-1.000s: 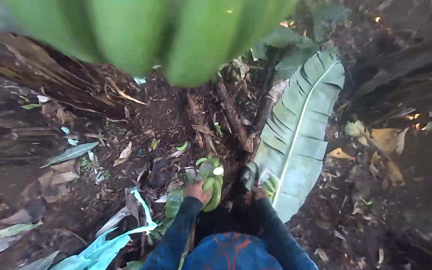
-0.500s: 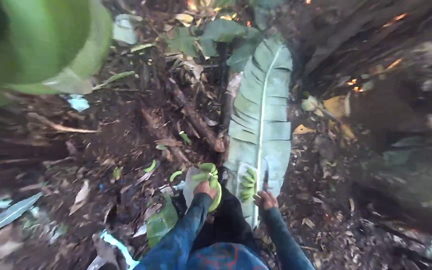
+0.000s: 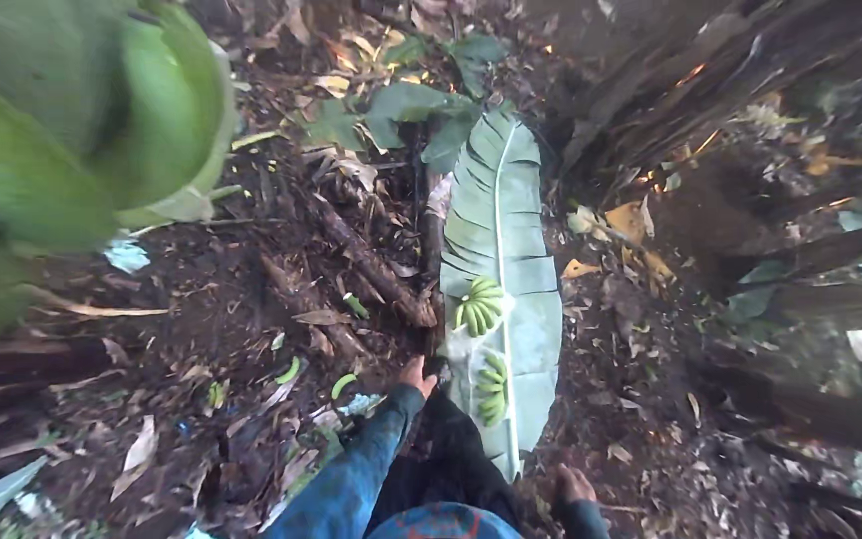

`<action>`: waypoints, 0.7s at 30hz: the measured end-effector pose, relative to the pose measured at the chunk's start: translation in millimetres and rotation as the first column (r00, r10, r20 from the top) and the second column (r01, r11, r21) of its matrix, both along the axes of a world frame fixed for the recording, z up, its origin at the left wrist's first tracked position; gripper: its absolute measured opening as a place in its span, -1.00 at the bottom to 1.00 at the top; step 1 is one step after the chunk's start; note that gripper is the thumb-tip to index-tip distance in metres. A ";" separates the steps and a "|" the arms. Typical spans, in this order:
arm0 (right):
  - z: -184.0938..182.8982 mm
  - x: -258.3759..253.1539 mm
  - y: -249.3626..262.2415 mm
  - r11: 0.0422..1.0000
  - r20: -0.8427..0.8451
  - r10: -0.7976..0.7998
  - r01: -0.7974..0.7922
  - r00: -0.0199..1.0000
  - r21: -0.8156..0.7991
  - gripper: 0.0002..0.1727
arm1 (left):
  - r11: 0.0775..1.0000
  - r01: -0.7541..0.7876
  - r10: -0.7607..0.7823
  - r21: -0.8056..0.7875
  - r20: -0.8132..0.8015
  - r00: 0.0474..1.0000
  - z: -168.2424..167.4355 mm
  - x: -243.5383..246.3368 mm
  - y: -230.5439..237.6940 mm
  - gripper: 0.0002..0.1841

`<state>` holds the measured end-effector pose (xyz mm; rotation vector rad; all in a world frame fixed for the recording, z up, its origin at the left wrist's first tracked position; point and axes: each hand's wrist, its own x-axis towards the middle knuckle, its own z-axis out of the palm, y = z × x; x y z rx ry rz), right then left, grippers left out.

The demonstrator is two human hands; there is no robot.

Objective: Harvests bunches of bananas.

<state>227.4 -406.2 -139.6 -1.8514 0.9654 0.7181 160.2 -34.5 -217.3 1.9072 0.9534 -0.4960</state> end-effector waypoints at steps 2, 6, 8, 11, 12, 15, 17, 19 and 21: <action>7.4 -8.1 26.7 0.993 -0.025 0.094 -0.092 0.995 0.070 -0.58 | 1.000 -0.009 0.009 -0.006 0.027 1.000 8.0 -54.4 8.5 -0.28; 34.4 -17.0 85.9 0.897 0.000 0.422 -0.417 0.907 0.148 -0.58 | 0.985 -0.158 0.153 0.070 0.069 0.986 54.3 -155.1 64.4 -0.34; 46.1 -24.7 117.5 0.779 0.122 0.600 -0.612 0.791 0.136 -0.54 | 0.947 -0.253 0.231 0.197 0.126 0.965 105.6 -198.5 114.3 -0.36; 70.1 -44.5 164.0 0.534 0.306 0.792 -0.843 0.528 0.070 -0.50 | 0.766 -0.437 0.258 0.471 0.397 0.881 205.7 -262.5 188.6 -0.44; 82.1 -54.2 179.2 0.466 0.342 0.820 -0.882 0.459 0.065 -0.49 | 0.675 -0.490 0.211 0.552 0.492 0.844 240.4 -281.3 209.9 -0.46; 116.6 -89.2 218.2 0.326 0.416 0.854 -0.945 0.312 0.039 -0.44 | 0.317 -0.628 -0.065 0.711 0.677 0.733 328.0 -319.0 260.8 -0.51; 138.4 -114.2 241.3 0.259 0.464 0.861 -0.965 0.208 -0.047 -0.38 | 0.195 -0.632 -0.230 0.750 0.661 0.714 380.0 -327.6 284.8 -0.50; 152.8 -133.5 261.9 0.196 0.526 0.848 -0.962 0.067 -0.192 -0.35 | 0.165 -0.557 -0.357 0.814 0.576 0.736 415.1 -323.9 306.5 -0.50; 173.6 -149.8 283.2 0.158 0.583 0.810 -0.936 -0.059 -0.315 -0.32 | 0.168 -0.424 -0.442 0.890 0.453 0.775 421.6 -311.7 331.0 -0.50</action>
